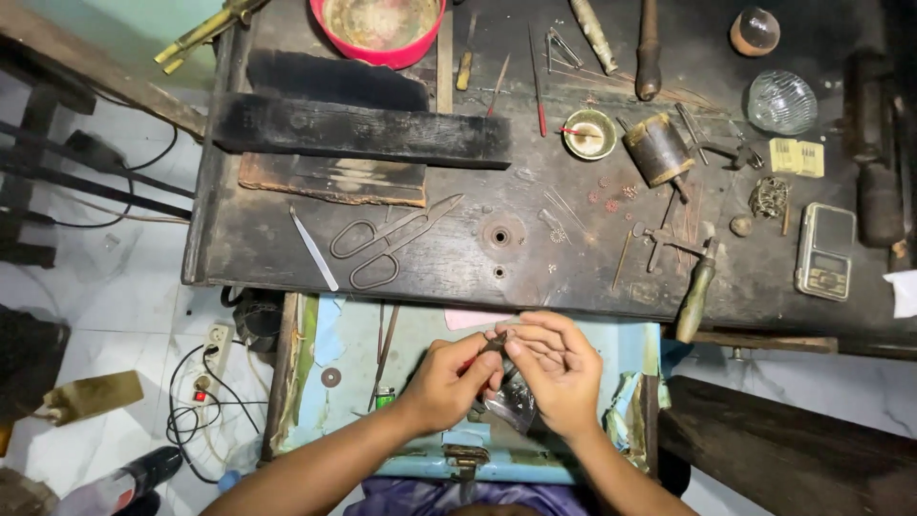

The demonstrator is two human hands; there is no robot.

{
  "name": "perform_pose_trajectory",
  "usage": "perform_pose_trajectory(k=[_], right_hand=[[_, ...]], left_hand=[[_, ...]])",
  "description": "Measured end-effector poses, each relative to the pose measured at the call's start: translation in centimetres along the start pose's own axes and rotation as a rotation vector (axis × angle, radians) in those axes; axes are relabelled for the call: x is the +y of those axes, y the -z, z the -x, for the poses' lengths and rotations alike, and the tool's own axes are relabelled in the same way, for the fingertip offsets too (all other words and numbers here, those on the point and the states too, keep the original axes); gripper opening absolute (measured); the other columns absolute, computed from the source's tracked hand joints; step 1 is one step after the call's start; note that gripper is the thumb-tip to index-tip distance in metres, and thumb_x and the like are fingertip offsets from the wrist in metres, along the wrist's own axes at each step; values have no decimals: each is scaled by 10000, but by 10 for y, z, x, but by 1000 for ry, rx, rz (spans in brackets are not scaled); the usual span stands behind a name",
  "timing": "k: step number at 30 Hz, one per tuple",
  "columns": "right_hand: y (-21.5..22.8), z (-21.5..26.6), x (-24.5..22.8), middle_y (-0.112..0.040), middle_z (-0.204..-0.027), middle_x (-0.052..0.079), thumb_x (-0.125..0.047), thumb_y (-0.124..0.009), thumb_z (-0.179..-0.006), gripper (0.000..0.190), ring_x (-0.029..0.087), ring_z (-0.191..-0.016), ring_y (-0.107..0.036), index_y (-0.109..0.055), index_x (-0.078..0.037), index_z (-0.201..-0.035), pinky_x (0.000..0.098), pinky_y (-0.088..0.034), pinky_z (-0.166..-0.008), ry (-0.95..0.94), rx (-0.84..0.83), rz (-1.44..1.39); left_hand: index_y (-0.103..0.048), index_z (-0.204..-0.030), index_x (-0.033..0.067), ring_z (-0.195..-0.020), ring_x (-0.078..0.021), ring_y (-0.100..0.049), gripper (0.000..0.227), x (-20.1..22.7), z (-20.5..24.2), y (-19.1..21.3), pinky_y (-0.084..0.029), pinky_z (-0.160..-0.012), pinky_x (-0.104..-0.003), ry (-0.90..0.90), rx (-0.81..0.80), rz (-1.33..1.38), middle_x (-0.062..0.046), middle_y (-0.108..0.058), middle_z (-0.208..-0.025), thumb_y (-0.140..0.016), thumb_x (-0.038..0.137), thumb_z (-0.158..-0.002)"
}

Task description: A person is using pliers and a small file to shape and polish a small metal jewelry component at a workbench.

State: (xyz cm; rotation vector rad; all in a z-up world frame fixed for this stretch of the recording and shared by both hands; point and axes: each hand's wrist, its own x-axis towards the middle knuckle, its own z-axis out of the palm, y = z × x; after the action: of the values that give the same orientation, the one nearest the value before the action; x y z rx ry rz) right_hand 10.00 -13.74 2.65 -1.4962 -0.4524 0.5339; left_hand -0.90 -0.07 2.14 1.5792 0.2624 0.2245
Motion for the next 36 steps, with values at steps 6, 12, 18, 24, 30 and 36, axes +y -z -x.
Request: perform_pose_trajectory(k=[6,12,18,24,30,36], right_hand=[[6,2,-31,-791,-1011,218,65,-732,-873,180,285,-968,-814,-713,58,-1051,317,-688,-900,258,-62,37],[9,-8,-39,-790,-968,201,72,-761,-848,198,239,-924,-808,-697,44,-1033,273,-673,-855,278,4,18],[9,-13,-46,-787,-998,217,85,-771,-833,239,245,-951,-805,-679,42,-1049,280,-679,-869,295,-3,18],[10,-13,-49,-776,-1056,263,88,-760,-835,401,284,-1012,-798,-630,72,-1214,313,-673,-915,265,-60,-40],[15,-11,-38,-787,-946,138,40,-812,-814,231,157,-866,-784,-726,19,-1027,231,-667,-828,349,68,140],[10,-11,-40,-789,-983,169,43,-793,-831,223,185,-881,-796,-727,32,-1043,244,-676,-821,357,81,137]], left_hand=[[-665,-862,36,-650,-171,-635,283,36,-7,9,-523,-661,-288,-292,-23,-101,-33,-667,-784,-521,188,-1054],[-672,-994,-10,-740,-183,-715,231,50,-19,9,-579,-723,-294,-329,-15,-124,-66,-734,-854,-542,174,-1046],[-633,-1251,-48,-630,-154,-652,305,48,-23,5,-584,-640,-276,-313,-15,-73,-43,-654,-756,-531,157,-1050],[-627,-949,2,-643,-176,-664,253,54,-25,9,-539,-613,-283,-328,-27,-91,-55,-661,-763,-505,195,-1057],[-675,-960,-22,-766,-219,-740,265,55,-26,9,-597,-752,-307,-359,-27,-76,-92,-731,-865,-527,176,-1054],[-647,-1008,-29,-669,-165,-688,236,56,-26,9,-589,-692,-274,-296,-66,19,-73,-701,-828,-516,160,-1062]])
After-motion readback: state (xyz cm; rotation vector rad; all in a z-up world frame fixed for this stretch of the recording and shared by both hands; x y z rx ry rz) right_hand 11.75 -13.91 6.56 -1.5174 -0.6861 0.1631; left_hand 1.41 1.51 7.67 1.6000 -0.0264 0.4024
